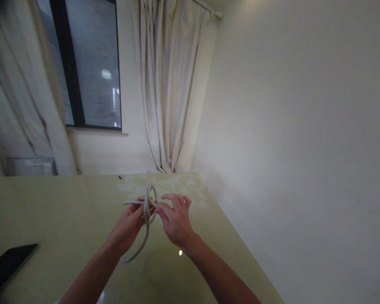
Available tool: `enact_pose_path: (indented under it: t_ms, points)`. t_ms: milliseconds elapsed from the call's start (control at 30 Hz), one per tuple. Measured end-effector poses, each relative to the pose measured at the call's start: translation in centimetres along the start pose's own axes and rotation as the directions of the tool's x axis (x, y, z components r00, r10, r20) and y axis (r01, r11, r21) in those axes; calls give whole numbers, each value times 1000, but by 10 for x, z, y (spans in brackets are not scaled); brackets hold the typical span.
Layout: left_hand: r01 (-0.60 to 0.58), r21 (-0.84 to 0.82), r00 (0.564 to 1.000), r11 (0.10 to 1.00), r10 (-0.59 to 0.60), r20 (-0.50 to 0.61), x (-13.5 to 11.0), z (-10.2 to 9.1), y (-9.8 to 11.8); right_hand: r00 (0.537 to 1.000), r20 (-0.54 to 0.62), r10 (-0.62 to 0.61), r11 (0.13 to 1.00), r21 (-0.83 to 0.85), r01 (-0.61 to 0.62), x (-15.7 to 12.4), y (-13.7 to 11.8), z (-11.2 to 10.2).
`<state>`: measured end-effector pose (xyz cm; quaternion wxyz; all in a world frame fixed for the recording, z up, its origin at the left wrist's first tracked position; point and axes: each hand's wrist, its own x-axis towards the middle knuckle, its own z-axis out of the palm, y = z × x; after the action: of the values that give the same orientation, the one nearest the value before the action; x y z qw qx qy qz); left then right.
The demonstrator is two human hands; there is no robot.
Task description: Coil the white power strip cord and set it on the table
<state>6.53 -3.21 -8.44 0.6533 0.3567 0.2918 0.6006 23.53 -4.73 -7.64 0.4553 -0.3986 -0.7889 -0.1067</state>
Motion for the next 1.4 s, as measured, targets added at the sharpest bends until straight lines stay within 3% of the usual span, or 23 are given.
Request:
enact_pose_path:
  t_ms: [133,233,333,433,533,667,867,1067,1167,1233,1333,1400]
  points:
    - [96,-1,993,995,-96,63,-4,2,-6,985,140,104,974,186,-129,7,4,-2]
    - [60,98,982,993,-77,175,-6,1,-4,947,269,175,911,320,-259,14,9,-5]
    - [-33,285,964,958,-45,262,-10,-1,2,899,392,196,893,308,-329,19,13,-8]
    - [-51,322,960,945,-42,276,-12,0,7,860,466,207,905,242,-349,22,18,-8]
    - [-25,312,963,950,-61,264,-13,0,11,848,475,233,905,214,-368,22,24,-6]
    - [14,379,978,925,-92,188,-12,-1,19,860,449,244,856,316,-408,20,32,-5]
    - [16,389,998,921,-41,54,-7,-6,22,897,428,111,894,351,-279,19,30,-9]
    - [-35,346,980,937,-37,198,-5,-9,22,879,474,55,940,273,-206,22,21,-6]
    - [-116,496,952,861,-46,302,-4,-19,30,847,532,-3,953,257,-158,22,22,-8]
    - [-222,637,948,738,9,319,0,-32,37,833,553,2,934,296,-199,24,25,-12]
    - [-288,798,953,529,239,186,10,-53,48,795,601,82,816,418,-399,29,29,-21]
    - [-311,811,909,496,404,102,14,-59,50,736,665,128,708,458,-538,34,29,-24]
